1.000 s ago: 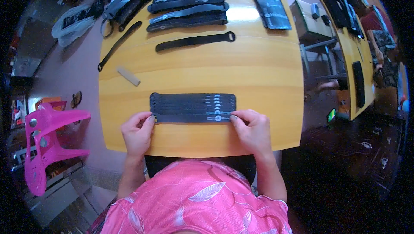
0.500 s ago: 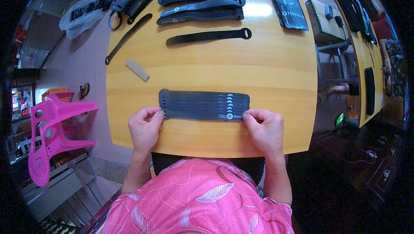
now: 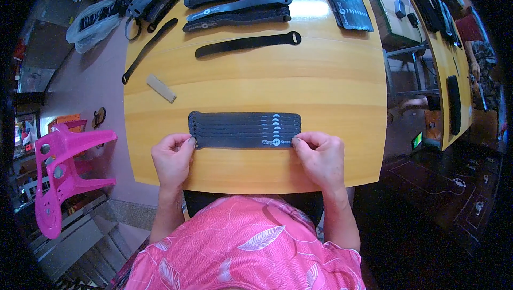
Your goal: Organize and stack black velcro straps on a wooden table.
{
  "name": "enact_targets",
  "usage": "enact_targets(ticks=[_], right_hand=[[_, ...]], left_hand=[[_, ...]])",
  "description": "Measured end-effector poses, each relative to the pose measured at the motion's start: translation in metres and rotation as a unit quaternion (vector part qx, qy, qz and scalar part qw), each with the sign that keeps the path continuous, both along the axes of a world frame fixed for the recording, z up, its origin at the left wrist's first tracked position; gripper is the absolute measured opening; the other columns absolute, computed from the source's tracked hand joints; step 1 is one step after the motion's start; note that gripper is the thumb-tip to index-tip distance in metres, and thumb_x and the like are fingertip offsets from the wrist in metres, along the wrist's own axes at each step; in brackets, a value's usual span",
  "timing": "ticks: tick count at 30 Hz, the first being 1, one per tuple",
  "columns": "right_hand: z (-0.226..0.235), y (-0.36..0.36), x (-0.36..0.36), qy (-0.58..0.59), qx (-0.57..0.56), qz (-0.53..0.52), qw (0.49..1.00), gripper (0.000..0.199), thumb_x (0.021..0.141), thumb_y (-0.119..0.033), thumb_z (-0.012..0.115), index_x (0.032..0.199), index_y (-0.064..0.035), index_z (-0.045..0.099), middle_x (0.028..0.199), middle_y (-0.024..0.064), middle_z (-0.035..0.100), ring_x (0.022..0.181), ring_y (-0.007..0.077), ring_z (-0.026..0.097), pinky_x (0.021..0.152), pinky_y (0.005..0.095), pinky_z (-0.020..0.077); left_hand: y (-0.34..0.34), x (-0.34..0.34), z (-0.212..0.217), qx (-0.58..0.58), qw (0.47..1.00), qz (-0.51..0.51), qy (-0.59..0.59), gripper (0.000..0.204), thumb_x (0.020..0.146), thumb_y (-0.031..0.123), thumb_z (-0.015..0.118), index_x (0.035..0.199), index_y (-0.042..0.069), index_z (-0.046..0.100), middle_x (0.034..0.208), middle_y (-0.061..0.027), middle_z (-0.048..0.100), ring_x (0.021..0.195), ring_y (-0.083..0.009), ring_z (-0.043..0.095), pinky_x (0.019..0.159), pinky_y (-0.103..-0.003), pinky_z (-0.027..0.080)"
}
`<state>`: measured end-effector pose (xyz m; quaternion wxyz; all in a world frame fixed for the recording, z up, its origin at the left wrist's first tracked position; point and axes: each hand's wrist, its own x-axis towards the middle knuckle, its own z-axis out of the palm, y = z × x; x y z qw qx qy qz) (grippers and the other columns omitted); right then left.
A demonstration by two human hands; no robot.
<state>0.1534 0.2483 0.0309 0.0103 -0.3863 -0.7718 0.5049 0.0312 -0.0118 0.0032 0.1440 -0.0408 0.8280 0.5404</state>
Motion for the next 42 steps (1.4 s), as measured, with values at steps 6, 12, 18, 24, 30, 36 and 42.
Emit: enact_targets(ticks=[6, 12, 18, 24, 30, 36, 42], right_hand=[[-0.0009, -0.0009, -0.0001, 0.022, 0.015, 0.021, 0.999, 0.016, 0.08, -0.013, 0.071, 0.085, 0.0023, 0.074, 0.068, 0.0113, 0.071, 0.061, 0.0119, 0.065, 0.058, 0.0275, 0.0509], [-0.0018, -0.0016, -0.0003, 0.03, 0.02, 0.016, 0.999, 0.017, 0.079, -0.014, 0.071, 0.084, 0.002, 0.073, 0.071, 0.0159, 0.07, 0.061, 0.0171, 0.068, 0.059, 0.0289, 0.0522], [-0.0028, -0.0027, 0.0, 0.028, 0.044, 0.018, 0.998, 0.016, 0.079, -0.014, 0.071, 0.083, 0.0015, 0.073, 0.073, 0.017, 0.07, 0.064, 0.0216, 0.07, 0.061, 0.0312, 0.0539], [-0.0005, -0.0038, -0.001, 0.028, 0.073, 0.024, 0.997, 0.015, 0.077, -0.014, 0.071, 0.081, 0.001, 0.073, 0.073, 0.0175, 0.07, 0.065, 0.0241, 0.07, 0.061, 0.0323, 0.0543], [-0.0025, -0.0046, -0.0007, 0.029, 0.091, 0.03, 0.995, 0.015, 0.078, -0.015, 0.071, 0.081, 0.0, 0.073, 0.075, 0.0181, 0.069, 0.068, 0.0281, 0.07, 0.063, 0.0347, 0.0547], [-0.0014, -0.0053, -0.0017, 0.02, 0.089, 0.034, 0.995, 0.015, 0.077, -0.014, 0.07, 0.081, 0.0001, 0.072, 0.077, 0.0188, 0.069, 0.071, 0.0302, 0.07, 0.065, 0.0364, 0.0549], [-0.0021, -0.0063, -0.0014, 0.027, 0.105, 0.037, 0.993, 0.014, 0.077, -0.014, 0.07, 0.08, -0.0001, 0.072, 0.077, 0.0192, 0.069, 0.072, 0.0308, 0.07, 0.066, 0.0369, 0.0548]], left_hand=[[-0.0031, -0.0021, -0.0027, -0.012, 1.0, -0.002, 0.009, 0.007, 0.081, 0.0, 0.07, 0.087, -0.004, 0.07, 0.069, 0.004, 0.061, 0.058, -0.0024, 0.048, 0.053, -0.019, 0.04], [0.0011, -0.0029, 0.0039, 0.011, 1.0, 0.005, -0.015, 0.005, 0.082, -0.002, 0.07, 0.086, -0.004, 0.069, 0.069, 0.0051, 0.058, 0.059, -0.0009, 0.046, 0.052, -0.018, 0.037], [0.0015, -0.0025, 0.0005, -0.005, 1.0, 0.004, 0.002, 0.005, 0.082, -0.002, 0.07, 0.086, -0.004, 0.069, 0.068, 0.0048, 0.058, 0.058, -0.0009, 0.046, 0.051, -0.018, 0.037], [0.0012, -0.0023, 0.0011, -0.001, 1.0, 0.003, -0.009, 0.006, 0.082, -0.001, 0.07, 0.087, -0.005, 0.069, 0.069, 0.004, 0.059, 0.059, -0.0014, 0.047, 0.053, -0.018, 0.038], [-0.0001, -0.0019, -0.0015, -0.003, 1.0, 0.0, 0.004, 0.006, 0.082, -0.001, 0.07, 0.087, -0.005, 0.069, 0.07, 0.0034, 0.06, 0.06, -0.0016, 0.048, 0.054, -0.018, 0.039], [-0.0002, -0.0022, -0.0015, 0.002, 1.0, 0.0, 0.001, 0.006, 0.082, -0.001, 0.07, 0.087, -0.005, 0.069, 0.071, 0.0033, 0.061, 0.06, -0.0017, 0.048, 0.054, -0.018, 0.039], [-0.0011, -0.0014, -0.003, 0.007, 1.0, 0.001, 0.003, 0.007, 0.082, -0.001, 0.07, 0.088, -0.005, 0.069, 0.072, 0.0031, 0.061, 0.061, -0.0017, 0.048, 0.055, -0.018, 0.039]])
